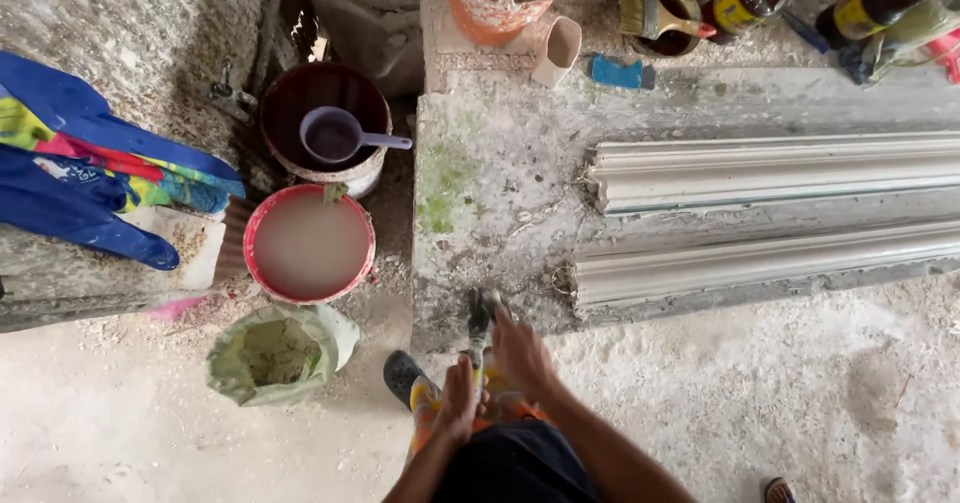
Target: The person cleans long white molding pieces placed on a workbench using a small brush. They scrub the surface and grooves of the molding, moving the brush back and forth to remove dust and debris. The person also wipes the workbench surface with their hand and adjusts the position of the molding pieces during the process.
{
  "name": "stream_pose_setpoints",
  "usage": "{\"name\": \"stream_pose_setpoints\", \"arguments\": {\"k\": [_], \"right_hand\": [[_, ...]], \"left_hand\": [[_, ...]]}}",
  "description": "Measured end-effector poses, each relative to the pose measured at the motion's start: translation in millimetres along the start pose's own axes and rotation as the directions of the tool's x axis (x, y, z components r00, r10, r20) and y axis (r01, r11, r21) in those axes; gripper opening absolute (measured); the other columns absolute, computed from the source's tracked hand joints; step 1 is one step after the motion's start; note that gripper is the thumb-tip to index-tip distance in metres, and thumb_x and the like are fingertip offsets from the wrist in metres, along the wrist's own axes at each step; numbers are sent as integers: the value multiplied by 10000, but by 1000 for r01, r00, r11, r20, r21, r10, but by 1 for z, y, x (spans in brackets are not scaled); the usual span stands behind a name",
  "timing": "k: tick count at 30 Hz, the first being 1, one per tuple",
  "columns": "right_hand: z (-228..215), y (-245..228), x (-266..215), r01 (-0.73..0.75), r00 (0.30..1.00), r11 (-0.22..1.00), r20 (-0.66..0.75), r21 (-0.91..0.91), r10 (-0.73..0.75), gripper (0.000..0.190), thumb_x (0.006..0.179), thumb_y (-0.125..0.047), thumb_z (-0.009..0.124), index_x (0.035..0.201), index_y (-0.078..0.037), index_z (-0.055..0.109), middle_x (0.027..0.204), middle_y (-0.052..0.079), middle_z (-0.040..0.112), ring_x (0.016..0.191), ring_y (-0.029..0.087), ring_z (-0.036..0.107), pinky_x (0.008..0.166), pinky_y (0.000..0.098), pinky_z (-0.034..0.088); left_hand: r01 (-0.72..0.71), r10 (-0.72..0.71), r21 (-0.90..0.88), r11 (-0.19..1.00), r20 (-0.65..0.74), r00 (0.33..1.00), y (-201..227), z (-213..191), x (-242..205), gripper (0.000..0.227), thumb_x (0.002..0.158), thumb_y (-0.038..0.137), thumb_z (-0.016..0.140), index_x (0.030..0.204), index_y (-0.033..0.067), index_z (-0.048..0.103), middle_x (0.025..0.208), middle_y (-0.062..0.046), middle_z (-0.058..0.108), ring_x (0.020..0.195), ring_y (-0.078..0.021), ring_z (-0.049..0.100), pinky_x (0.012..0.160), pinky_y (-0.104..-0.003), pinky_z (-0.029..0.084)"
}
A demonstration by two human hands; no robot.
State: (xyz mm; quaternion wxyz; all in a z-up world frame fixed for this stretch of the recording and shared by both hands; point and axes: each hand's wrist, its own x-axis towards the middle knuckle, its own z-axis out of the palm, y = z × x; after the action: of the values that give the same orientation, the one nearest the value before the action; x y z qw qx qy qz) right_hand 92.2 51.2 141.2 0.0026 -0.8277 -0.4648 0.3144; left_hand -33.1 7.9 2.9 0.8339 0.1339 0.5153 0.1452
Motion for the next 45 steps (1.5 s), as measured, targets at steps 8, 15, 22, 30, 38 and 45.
{"name": "stream_pose_setpoints", "arguments": {"k": [8, 15, 22, 30, 38, 45], "right_hand": [[-37, 31, 10, 452, 877, 874, -90, -179, -472, 414, 983, -241, 613, 1395, -235, 572, 934, 149, 687, 672, 286, 677, 511, 444, 561], [-32, -46, 17, 404, 908, 817, 285, -412, -306, 595, 968, -110, 578, 1516, -280, 420, 1160, 183, 561, 910, 335, 681, 669, 444, 615], [-53, 4, 12, 456, 890, 823, 174, -338, -422, 591, 897, -129, 621, 1456, -248, 468, 1111, 152, 607, 926, 347, 687, 669, 485, 608], [-64, -32, 42, 573, 820, 699, 316, -429, -477, 591, 933, -157, 585, 1497, -217, 420, 1164, 173, 595, 909, 353, 696, 676, 490, 601], [-24, -1, 26, 560, 828, 718, 260, -412, -497, 664, 881, -143, 593, 1516, -198, 407, 1136, 179, 578, 966, 374, 679, 734, 505, 594], [-39, -21, 8, 367, 915, 822, 328, -435, -235, 657, 956, -277, 618, 1541, -247, 320, 1259, 199, 535, 1004, 406, 669, 795, 531, 581]], "left_hand": [[-213, 284, 907, 363, 110, 953, 166, -65, -30, 597, 926, 678, 547, 1063, 105, 644, 772, -80, 691, 594, -196, 624, 510, -351, 482], [-108, 284, 994, 33, 94, 954, 248, -32, 23, 725, 824, 690, 721, 1185, 68, 632, 1034, -157, 741, 936, -290, 725, 814, -448, 578], [-125, 221, 981, 148, 90, 971, 259, -37, 28, 645, 777, 667, 750, 1035, 77, 705, 990, -136, 761, 932, -288, 736, 833, -431, 558], [-163, 173, 986, 45, 153, 973, 262, -64, 46, 662, 672, 631, 849, 1027, 87, 724, 1002, -139, 754, 954, -284, 730, 860, -415, 558], [-168, 209, 985, 45, 155, 966, 252, -69, 56, 657, 653, 605, 872, 1051, 99, 740, 1082, -149, 750, 1018, -301, 720, 907, -424, 555], [-124, 191, 990, 74, 108, 976, 261, -63, 42, 663, 672, 581, 881, 1108, 105, 724, 1123, -151, 741, 1054, -302, 712, 920, -433, 555]]}}
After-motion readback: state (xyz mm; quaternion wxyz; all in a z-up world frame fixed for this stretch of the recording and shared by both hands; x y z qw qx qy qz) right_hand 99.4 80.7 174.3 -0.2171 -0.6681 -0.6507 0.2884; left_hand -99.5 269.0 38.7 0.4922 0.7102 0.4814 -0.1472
